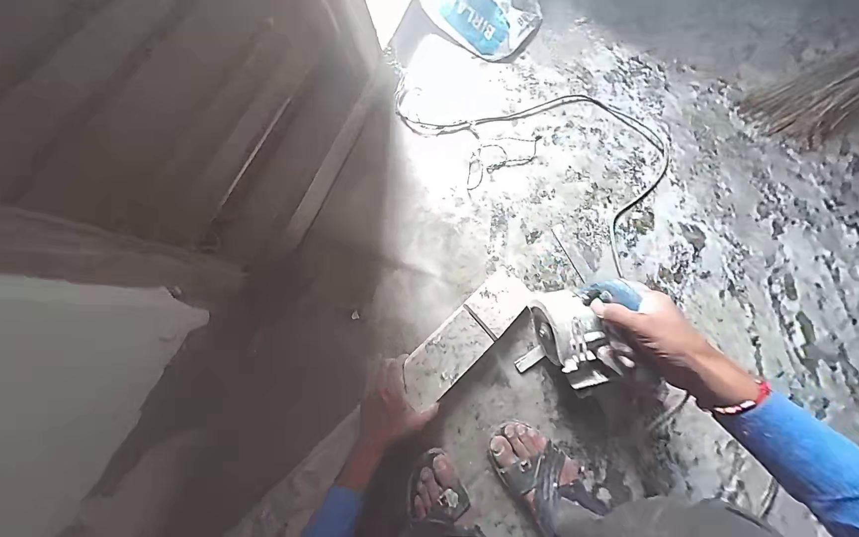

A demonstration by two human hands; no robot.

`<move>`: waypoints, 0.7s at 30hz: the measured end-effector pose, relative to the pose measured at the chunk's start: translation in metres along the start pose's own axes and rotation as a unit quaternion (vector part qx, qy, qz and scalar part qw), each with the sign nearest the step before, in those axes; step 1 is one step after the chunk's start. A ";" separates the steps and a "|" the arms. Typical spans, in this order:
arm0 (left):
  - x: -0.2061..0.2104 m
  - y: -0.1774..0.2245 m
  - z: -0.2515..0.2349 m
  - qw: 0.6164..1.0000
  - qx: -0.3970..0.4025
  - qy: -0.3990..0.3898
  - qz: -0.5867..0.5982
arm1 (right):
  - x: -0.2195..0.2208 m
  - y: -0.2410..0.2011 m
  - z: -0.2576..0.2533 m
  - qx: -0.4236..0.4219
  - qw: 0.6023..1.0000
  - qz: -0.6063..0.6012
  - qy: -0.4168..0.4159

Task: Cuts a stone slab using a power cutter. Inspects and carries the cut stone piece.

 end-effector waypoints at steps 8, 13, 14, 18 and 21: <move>-0.048 0.014 0.005 1.000 0.008 0.020 0.005 | -0.065 0.048 0.021 0.145 0.973 -0.178 0.014; -0.099 0.024 0.007 0.997 0.029 0.073 -0.011 | -0.083 0.066 0.015 0.208 0.944 -0.256 0.005; -0.113 0.030 0.006 0.996 0.027 0.088 -0.007 | -0.086 0.068 0.015 0.218 0.936 -0.274 0.001; -0.180 0.062 -0.012 0.987 0.021 0.160 0.022 | -0.099 0.064 0.011 0.228 0.909 -0.347 -0.041; -0.220 0.082 -0.034 0.961 0.042 0.272 0.022 | -0.100 0.052 0.015 0.201 0.911 -0.358 -0.032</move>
Point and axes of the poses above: each hand's wrist, its own z-axis away from the middle knuckle, its own x-axis out of the palm, y = z × x, the point moved 2 cm from there along -z, towards the middle knuckle, and after that the axes turned 3 degrees about x, right-handed, at the moved point
